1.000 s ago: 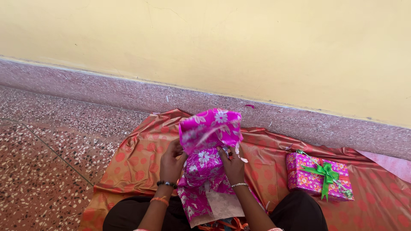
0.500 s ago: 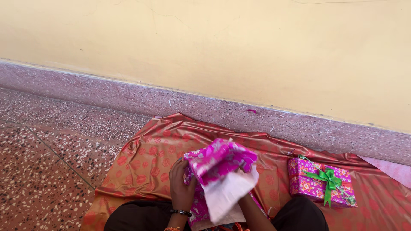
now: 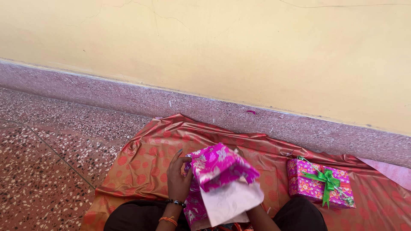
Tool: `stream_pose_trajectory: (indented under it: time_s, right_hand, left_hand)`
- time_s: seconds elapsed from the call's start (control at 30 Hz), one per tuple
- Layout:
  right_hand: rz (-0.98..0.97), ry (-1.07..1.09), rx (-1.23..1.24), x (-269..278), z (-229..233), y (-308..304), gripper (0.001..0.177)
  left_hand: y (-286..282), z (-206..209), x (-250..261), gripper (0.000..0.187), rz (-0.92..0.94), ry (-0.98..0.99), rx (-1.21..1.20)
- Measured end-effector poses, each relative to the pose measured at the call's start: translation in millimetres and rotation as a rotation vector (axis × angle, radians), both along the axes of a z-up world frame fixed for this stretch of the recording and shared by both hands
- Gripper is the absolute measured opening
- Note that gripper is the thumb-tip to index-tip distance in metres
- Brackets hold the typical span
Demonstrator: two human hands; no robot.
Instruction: The person wraps a rectangular box with pink floral wrapping paper, folding the edges and securing them with tape. They smooth the paper and adjust the folds to create a neat package.
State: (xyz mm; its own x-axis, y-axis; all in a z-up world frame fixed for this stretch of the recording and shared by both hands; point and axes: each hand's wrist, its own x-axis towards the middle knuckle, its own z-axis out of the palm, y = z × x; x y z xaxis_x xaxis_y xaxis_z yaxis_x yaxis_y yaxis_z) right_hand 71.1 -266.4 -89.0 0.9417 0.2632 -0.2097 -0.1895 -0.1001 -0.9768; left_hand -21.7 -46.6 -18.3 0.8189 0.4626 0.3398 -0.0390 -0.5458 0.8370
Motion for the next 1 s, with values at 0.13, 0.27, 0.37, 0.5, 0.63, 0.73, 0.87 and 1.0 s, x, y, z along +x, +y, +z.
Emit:
stream_pose_trajectory:
  time_s: [0.13,0.27,0.37,0.5,0.63,0.73,0.87,1.0]
  right_hand:
    - [0.031,0.037,-0.011,-5,0,-2,0.047]
    - [0.041,0.033,-0.028,-2,3,-2,0.047]
    - [0.020,-0.011,-0.052,4,6,-1,0.047]
    - [-0.030,-0.115,-0.067,18,12,6,0.048]
    - [-0.051,-0.164,-0.076,31,19,12,0.048]
    - [-0.061,-0.163,-0.086,39,25,14,0.048]
    - [-0.072,-0.159,-0.091,51,31,15,0.048]
    - [-0.067,-0.140,-0.084,54,32,14,0.049]
  left_hand:
    - [-7,0,-2,0.045,0.069,0.016,-0.118]
    - [2,4,-4,0.047,0.088,0.108,-0.040]
    - [8,7,-4,0.038,0.074,0.055,0.047]
    - [8,11,-1,0.028,0.119,0.007,0.166]
    - [10,14,3,0.023,0.137,0.051,0.125]
    - [19,17,10,0.027,0.074,0.098,-0.029]
    - [38,21,11,0.040,-0.164,0.032,-0.359]
    - [53,19,17,0.061,-0.156,0.162,-0.045]
